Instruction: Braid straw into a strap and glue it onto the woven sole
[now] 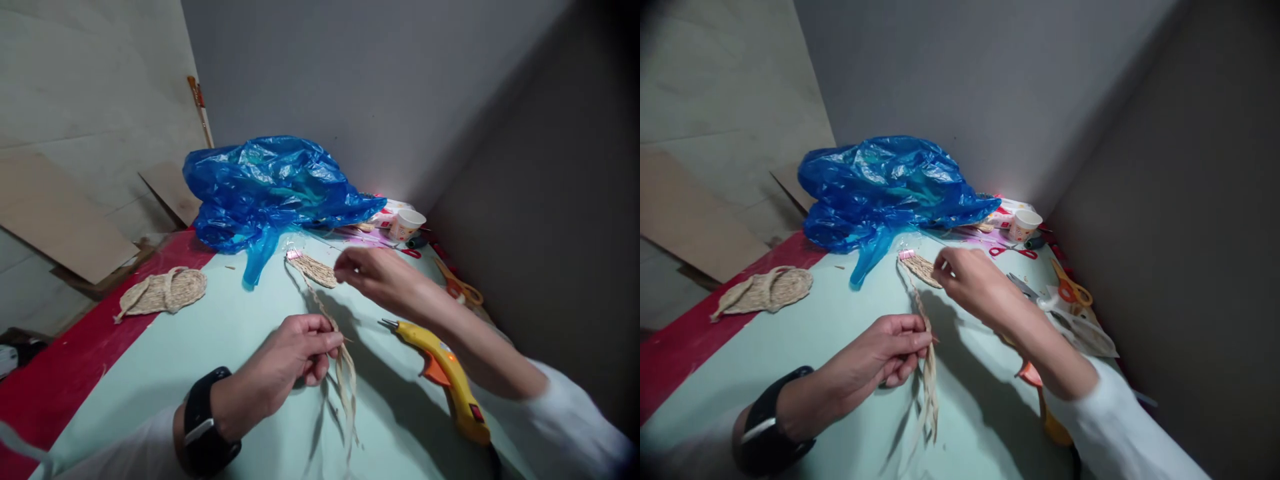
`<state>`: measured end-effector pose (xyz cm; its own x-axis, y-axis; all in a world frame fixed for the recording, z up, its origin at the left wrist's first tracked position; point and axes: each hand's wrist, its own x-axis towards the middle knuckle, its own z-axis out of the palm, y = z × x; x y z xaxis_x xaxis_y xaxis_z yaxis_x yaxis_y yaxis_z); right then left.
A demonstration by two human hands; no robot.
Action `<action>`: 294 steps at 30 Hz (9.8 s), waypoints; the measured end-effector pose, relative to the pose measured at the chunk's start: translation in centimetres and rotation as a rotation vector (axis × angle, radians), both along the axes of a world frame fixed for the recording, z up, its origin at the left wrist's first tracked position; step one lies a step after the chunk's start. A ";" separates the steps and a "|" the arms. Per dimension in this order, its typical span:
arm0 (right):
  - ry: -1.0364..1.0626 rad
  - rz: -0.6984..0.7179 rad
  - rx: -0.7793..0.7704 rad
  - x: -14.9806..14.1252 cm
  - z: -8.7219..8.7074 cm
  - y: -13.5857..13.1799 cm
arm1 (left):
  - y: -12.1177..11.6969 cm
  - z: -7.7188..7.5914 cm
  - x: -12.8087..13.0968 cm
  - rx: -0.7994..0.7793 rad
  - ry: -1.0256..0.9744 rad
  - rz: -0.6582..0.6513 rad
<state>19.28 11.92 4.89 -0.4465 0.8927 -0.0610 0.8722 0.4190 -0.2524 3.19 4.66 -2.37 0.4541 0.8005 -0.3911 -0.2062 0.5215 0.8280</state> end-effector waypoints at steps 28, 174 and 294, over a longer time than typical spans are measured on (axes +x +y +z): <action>0.519 -0.181 -0.218 1.6 -3.1 9.2 | 0.8 1.1 -0.7 0.060 0.044 0.021; 0.853 -0.094 -0.415 3.9 -2.5 -11.5 | 0.3 0.3 1.4 0.221 0.248 0.174; 0.453 0.017 0.569 2.4 -6.6 -10.1 | -0.3 0.1 1.4 0.129 0.105 0.167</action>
<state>21.69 1.82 -1.67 -0.3320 0.7237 0.6050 0.7256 0.6058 -0.3265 4.61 4.38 -2.23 0.2737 0.9073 -0.3192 -0.1897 0.3763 0.9069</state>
